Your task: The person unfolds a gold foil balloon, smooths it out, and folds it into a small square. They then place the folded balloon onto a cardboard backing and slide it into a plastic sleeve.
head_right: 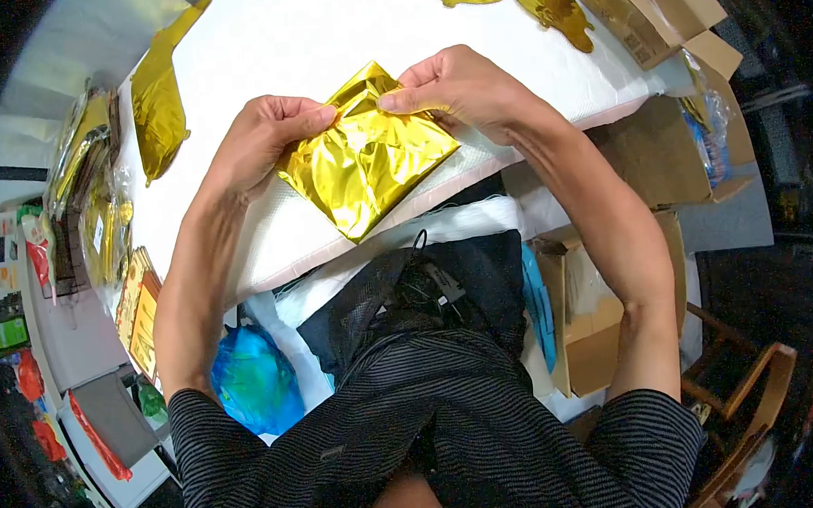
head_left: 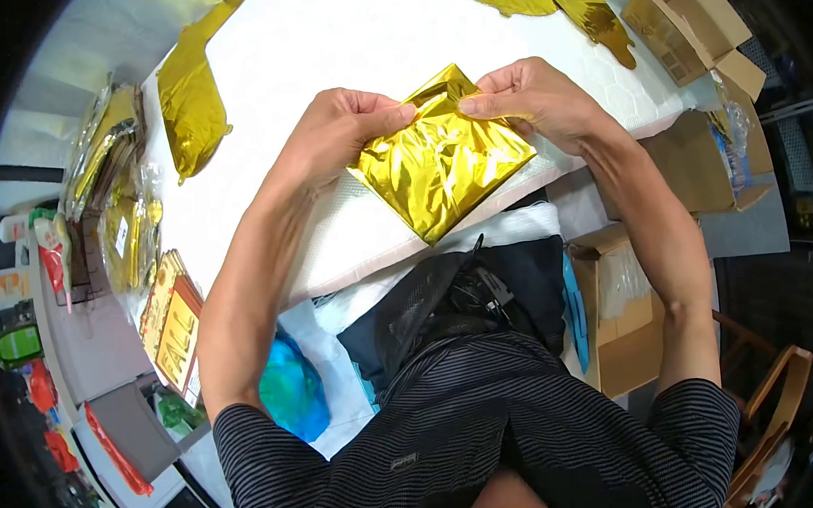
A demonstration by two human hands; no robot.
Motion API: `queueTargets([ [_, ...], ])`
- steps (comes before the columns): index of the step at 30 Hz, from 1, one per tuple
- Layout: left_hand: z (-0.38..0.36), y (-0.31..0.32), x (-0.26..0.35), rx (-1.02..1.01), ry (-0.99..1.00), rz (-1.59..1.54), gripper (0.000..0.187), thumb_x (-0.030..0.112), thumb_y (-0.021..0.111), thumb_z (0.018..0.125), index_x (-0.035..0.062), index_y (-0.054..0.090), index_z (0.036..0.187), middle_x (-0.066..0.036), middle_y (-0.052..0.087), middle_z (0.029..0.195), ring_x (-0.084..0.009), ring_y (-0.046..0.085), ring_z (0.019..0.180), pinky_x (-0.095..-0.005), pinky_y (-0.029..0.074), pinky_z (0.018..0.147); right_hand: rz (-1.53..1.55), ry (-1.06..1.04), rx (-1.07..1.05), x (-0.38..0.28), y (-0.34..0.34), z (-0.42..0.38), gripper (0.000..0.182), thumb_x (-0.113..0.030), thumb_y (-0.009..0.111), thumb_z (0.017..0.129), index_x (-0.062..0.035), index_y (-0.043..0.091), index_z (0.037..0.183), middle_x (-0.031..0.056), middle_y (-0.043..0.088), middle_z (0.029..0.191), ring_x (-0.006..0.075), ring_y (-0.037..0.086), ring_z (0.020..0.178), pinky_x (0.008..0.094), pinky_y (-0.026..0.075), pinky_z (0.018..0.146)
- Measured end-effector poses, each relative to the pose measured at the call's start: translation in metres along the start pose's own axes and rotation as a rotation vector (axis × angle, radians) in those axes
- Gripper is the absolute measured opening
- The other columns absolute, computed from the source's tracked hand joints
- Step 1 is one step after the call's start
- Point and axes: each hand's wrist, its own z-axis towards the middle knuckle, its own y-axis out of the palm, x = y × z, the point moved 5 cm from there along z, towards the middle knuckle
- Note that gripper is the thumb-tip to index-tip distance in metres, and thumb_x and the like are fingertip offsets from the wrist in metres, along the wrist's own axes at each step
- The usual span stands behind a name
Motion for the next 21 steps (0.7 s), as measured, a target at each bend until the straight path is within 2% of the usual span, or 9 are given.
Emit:
queueTargets([
  [3,-0.001,0.003,-0.002,-0.016,-0.029,-0.061,0.023,0.017,0.075,0.094,-0.005,0.076,0.099,-0.008,0.076,0.085,-0.0106,0.069,0.071,-0.0235,0.055,0.068,-0.005,0.021,0.004,0.004,-0.001,-0.004,0.026,-0.029,0.078,0.093,-0.0031,0.074,0.092,-0.0019,0.069,0.077,0.0019,0.056,0.063,0.0181,0.043,0.057],
  [5,-0.004,0.006,0.0,0.001,-0.009,-0.155,0.025,0.018,0.074,0.096,-0.0055,0.074,0.103,-0.011,0.077,0.09,-0.0125,0.072,0.072,-0.0246,0.059,0.069,0.204,-0.047,0.11,0.003,0.001,-0.016,0.042,-0.036,0.07,0.1,0.0036,0.069,0.115,0.0081,0.074,0.104,0.0093,0.069,0.089,0.024,0.055,0.08],
  [6,-0.006,0.008,0.001,-0.003,-0.007,-0.152,0.025,0.018,0.074,0.096,-0.0055,0.074,0.103,-0.011,0.077,0.09,-0.0125,0.072,0.072,-0.0246,0.059,0.069,0.204,-0.049,0.115,0.004,0.004,-0.023,0.042,-0.036,0.07,0.1,0.0036,0.069,0.115,0.0081,0.074,0.104,0.0093,0.069,0.089,0.024,0.055,0.08],
  [8,-0.009,0.011,0.005,0.031,0.069,-0.317,0.023,0.016,0.073,0.096,-0.0067,0.075,0.1,-0.012,0.076,0.088,-0.0122,0.071,0.073,-0.0244,0.057,0.07,0.691,-0.121,0.017,0.006,0.01,-0.041,0.061,-0.045,0.058,0.106,0.0053,0.054,0.14,0.0149,0.066,0.132,0.0192,0.064,0.122,0.0353,0.049,0.108],
  [9,-0.009,0.016,0.005,0.023,0.066,-0.316,0.023,0.016,0.073,0.096,-0.0067,0.075,0.1,-0.012,0.076,0.088,-0.0122,0.071,0.073,-0.0244,0.057,0.07,0.755,-0.171,-0.044,0.02,0.015,-0.045,0.069,-0.051,0.049,0.107,0.0038,0.043,0.149,0.0156,0.059,0.143,0.0242,0.057,0.134,0.0424,0.042,0.117],
  [14,0.001,0.039,0.002,0.032,0.097,-0.444,0.023,0.016,0.071,0.098,-0.0072,0.074,0.101,-0.013,0.076,0.09,-0.013,0.071,0.073,-0.0243,0.058,0.071,0.878,-0.234,0.075,0.027,0.052,-0.072,0.067,-0.045,0.056,0.106,0.0038,0.04,0.15,0.0137,0.057,0.145,0.0246,0.058,0.132,0.0431,0.043,0.115],
  [16,0.004,0.047,0.0,0.034,0.098,-0.398,0.023,0.017,0.071,0.098,-0.0063,0.074,0.102,-0.012,0.077,0.091,-0.013,0.072,0.073,-0.0245,0.058,0.071,0.777,-0.174,0.211,0.027,0.056,-0.076,0.064,-0.037,0.063,0.104,0.0023,0.041,0.149,0.0122,0.057,0.144,0.0218,0.059,0.131,0.0403,0.046,0.113],
  [17,0.004,0.051,0.0,0.05,0.104,-0.356,0.024,0.017,0.071,0.099,-0.0054,0.074,0.104,-0.012,0.077,0.092,-0.013,0.072,0.074,-0.0247,0.058,0.07,0.815,-0.157,0.267,0.026,0.055,-0.078,0.057,-0.026,0.067,0.103,0.0028,0.045,0.146,0.0113,0.061,0.139,0.0193,0.062,0.125,0.0371,0.051,0.107],
  [21,-0.004,0.07,0.005,0.071,0.153,-0.217,0.024,0.017,0.073,0.098,-0.0061,0.074,0.102,-0.01,0.076,0.088,-0.012,0.07,0.071,-0.0244,0.057,0.067,0.766,-0.211,0.383,0.03,0.052,-0.088,0.042,-0.013,0.065,0.102,0.0032,0.054,0.139,0.0113,0.067,0.129,0.0185,0.068,0.114,0.0353,0.057,0.098],
])
